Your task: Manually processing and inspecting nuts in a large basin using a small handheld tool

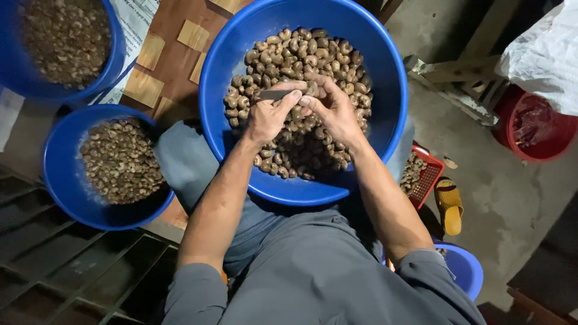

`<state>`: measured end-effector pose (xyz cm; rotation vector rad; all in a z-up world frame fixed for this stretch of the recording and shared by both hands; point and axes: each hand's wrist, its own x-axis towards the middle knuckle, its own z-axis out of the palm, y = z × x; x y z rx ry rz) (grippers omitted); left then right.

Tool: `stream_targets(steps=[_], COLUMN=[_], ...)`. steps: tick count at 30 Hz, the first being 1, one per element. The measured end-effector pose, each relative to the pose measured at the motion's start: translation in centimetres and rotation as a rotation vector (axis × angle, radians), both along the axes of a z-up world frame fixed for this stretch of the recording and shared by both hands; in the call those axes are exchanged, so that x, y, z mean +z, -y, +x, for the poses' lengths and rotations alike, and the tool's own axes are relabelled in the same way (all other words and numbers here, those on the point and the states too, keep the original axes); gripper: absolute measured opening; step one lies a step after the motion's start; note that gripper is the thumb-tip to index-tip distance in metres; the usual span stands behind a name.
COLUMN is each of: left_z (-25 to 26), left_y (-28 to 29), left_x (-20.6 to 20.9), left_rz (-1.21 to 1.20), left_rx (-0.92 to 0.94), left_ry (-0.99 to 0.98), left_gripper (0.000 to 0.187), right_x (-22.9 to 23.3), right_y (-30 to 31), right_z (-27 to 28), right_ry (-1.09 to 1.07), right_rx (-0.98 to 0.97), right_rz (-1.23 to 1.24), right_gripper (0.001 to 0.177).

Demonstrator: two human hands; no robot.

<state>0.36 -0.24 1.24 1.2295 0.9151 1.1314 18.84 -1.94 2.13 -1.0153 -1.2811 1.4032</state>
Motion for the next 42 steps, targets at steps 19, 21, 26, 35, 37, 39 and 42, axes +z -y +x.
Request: stream_targets(steps=[19, 21, 26, 35, 37, 39, 42], left_z=[0.2, 0.4, 0.1, 0.2, -0.1, -0.2, 0.2], left_y=[0.4, 0.5, 0.2, -0.2, -0.4, -0.3, 0.1], left_x=[0.9, 0.9, 0.5, 0.8, -1.2, -0.6, 1.5], left_rz=[0.037, -0.021, -0.034, 0.248, 0.224, 0.194, 0.207], left_rx=[0.061, 0.077, 0.043, 0.026, 0.04, 0.054, -0.029], left_ry=[0.028, -0.007, 0.07, -0.133, -0.145, -0.161, -0.153], left_gripper=[0.017, 0.018, 0.02, 0.018, 0.017, 0.017, 0.017], right_x=[0.7, 0.6, -2.1, -0.2, -0.7, -0.6, 0.3], right_y=[0.3, 0.3, 0.1, 0.1, 0.0, 0.0, 0.0], right_z=[-0.5, -0.3, 0.7, 0.3, 0.3, 0.2, 0.1], right_ry=[0.093, 0.09, 0.381, 0.518, 0.513, 0.505, 0.489], right_rx=[-0.031, -0.024, -0.099, -0.169, -0.174, -0.177, -0.202], right_rz=[0.099, 0.102, 0.264, 0.424, 0.431, 0.432, 0.403], right_gripper=[0.049, 0.054, 0.049, 0.043, 0.043, 0.042, 0.042])
